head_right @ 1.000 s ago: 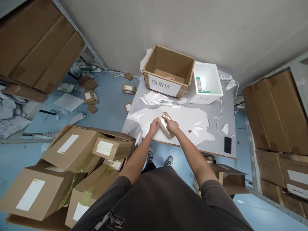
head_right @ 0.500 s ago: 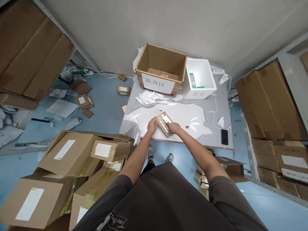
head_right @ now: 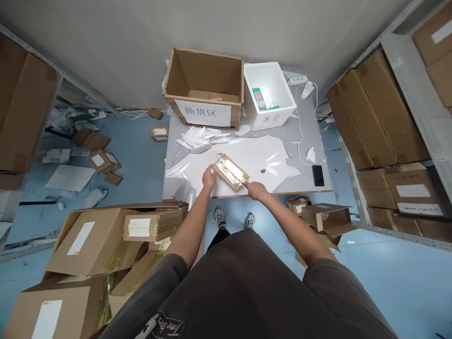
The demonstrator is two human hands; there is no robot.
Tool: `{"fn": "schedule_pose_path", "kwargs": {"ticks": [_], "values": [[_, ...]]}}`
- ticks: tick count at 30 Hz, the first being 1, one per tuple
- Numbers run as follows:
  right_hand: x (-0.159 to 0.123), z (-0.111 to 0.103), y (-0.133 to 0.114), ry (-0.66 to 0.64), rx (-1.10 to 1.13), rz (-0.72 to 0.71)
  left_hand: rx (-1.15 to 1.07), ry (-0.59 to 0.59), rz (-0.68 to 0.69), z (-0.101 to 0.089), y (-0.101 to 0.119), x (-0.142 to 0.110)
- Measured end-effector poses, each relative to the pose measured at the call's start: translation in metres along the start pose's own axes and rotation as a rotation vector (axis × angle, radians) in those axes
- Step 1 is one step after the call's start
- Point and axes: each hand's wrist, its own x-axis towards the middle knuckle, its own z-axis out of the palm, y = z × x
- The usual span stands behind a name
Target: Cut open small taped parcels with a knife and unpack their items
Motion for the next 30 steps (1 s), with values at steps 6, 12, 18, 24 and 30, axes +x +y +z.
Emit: {"fn": "schedule_pose_path", "kwargs": {"ticks": [6,12,18,24,30], "values": [[-0.009,0.015,0.012,0.045,0.060,0.017,0.057,-0.030,-0.069,-0.003,0.004,0.000],[-0.010,0.016,0.014,0.082,0.075,-0.024,0.197,-0.033,-0.051,-0.013,0.018,-0.004],[-0.035,0.027,0.031,0.203,0.105,-0.051,0.527,-0.259,0.700,-0.019,0.034,-0.016],[-0.046,0.039,0.060,0.437,0.339,-0.024,0.682,-0.406,0.898,-0.010,0.050,-0.022],[-0.018,0.043,0.072,0.681,0.996,-0.114,0.738,-0.405,0.741,-0.008,0.067,-0.025]]}}
